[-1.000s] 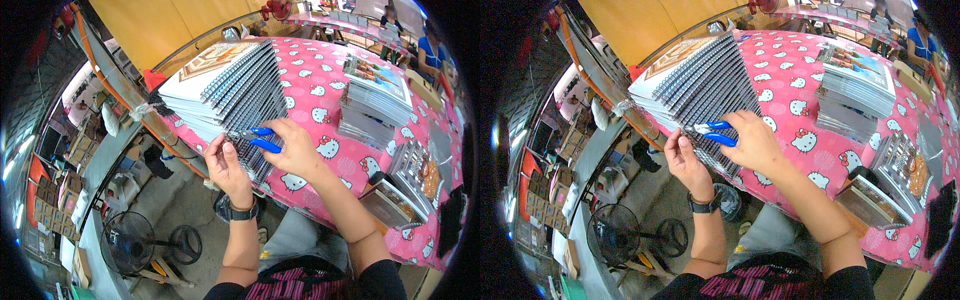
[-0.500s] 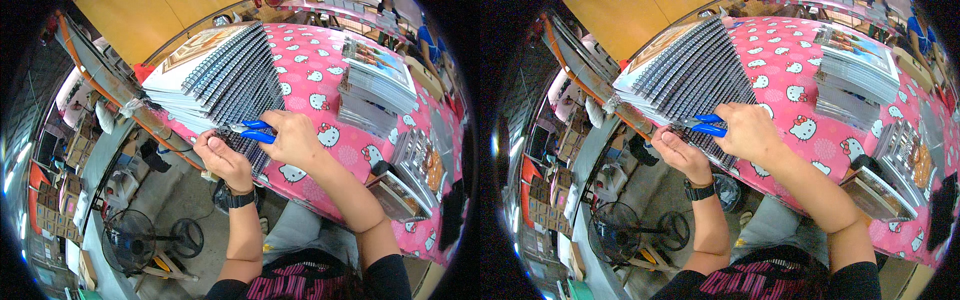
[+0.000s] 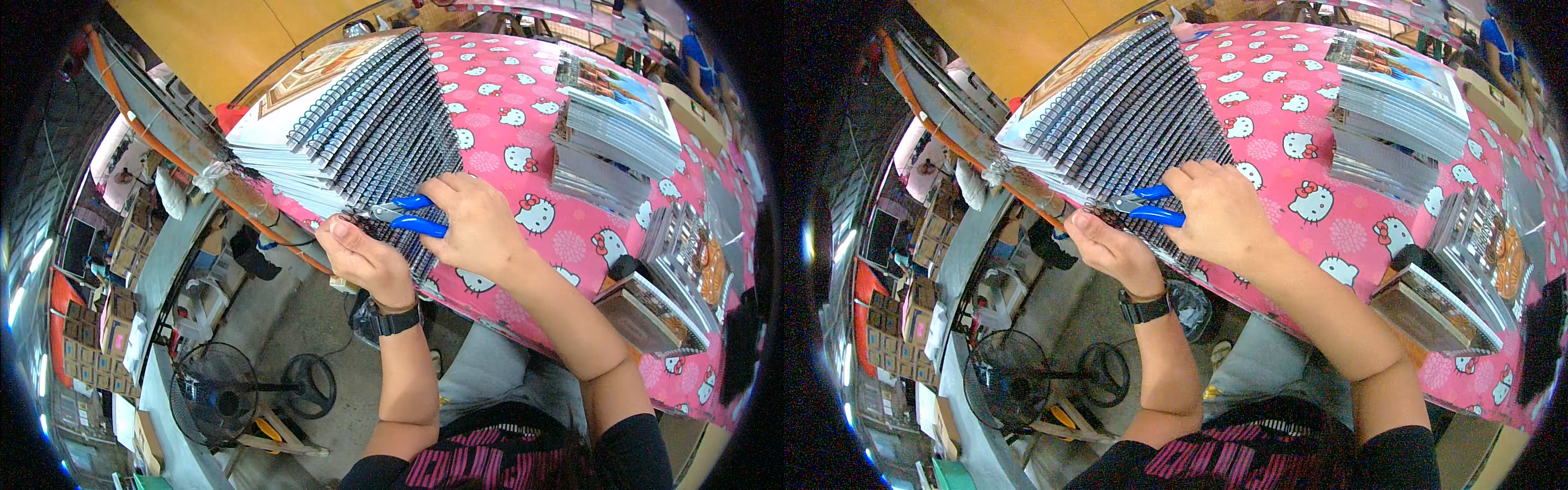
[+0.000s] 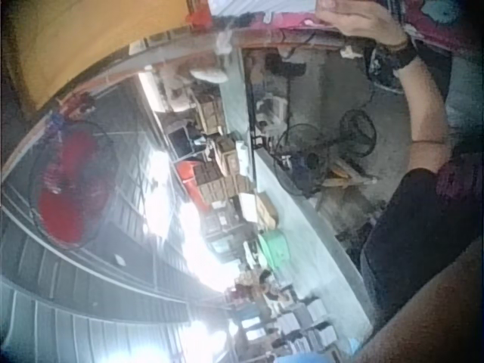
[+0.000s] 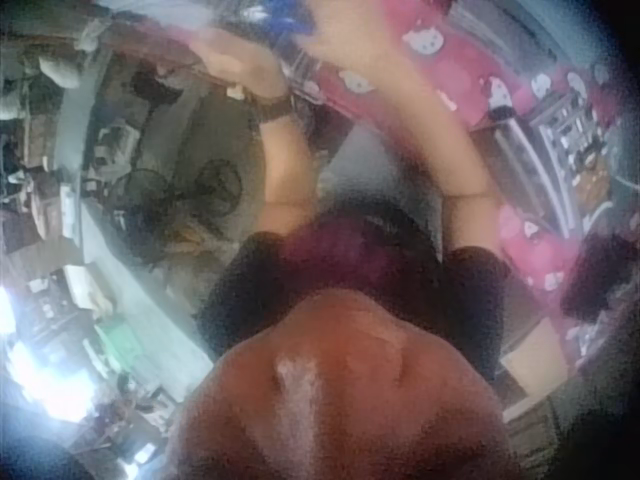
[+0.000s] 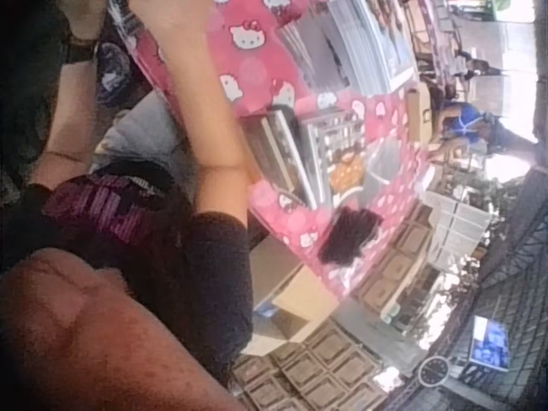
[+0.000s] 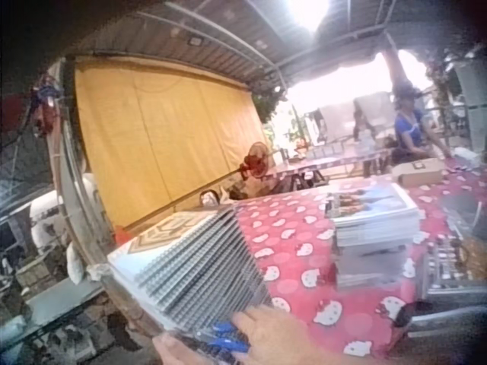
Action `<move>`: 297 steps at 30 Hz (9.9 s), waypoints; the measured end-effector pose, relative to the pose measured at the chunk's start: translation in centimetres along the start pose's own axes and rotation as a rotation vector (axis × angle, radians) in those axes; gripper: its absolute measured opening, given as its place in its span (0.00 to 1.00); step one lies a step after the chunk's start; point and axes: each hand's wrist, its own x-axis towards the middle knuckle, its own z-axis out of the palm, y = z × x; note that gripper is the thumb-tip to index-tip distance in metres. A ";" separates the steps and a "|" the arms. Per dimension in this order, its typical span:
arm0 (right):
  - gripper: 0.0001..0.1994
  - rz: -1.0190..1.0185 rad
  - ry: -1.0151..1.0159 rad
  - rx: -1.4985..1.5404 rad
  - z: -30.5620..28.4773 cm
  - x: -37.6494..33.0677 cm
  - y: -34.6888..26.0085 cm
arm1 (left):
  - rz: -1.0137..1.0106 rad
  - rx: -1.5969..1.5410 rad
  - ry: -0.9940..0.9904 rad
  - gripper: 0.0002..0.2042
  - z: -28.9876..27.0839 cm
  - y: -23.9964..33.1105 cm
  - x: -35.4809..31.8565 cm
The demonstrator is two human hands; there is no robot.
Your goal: The person uses snips to trim the excess plastic coil from the spines of a stack of spiral-bound notebooks. They handle each notebook one at a time, cutting the coil at both ends before returning it to the stack on the table.
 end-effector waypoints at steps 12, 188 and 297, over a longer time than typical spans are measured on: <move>0.15 -0.096 0.091 -0.125 0.2 -0.2 0.4 | 0.010 0.060 0.021 0.19 0.1 -0.6 0.2; 0.17 0.172 -0.206 -0.048 4.4 -6.1 2.7 | -0.198 -0.187 0.050 0.25 0.1 -3.8 -3.3; 0.20 0.720 -0.067 0.959 -1.8 -21.5 -1.0 | -0.543 -0.276 -0.593 0.10 -14.0 -3.6 -11.5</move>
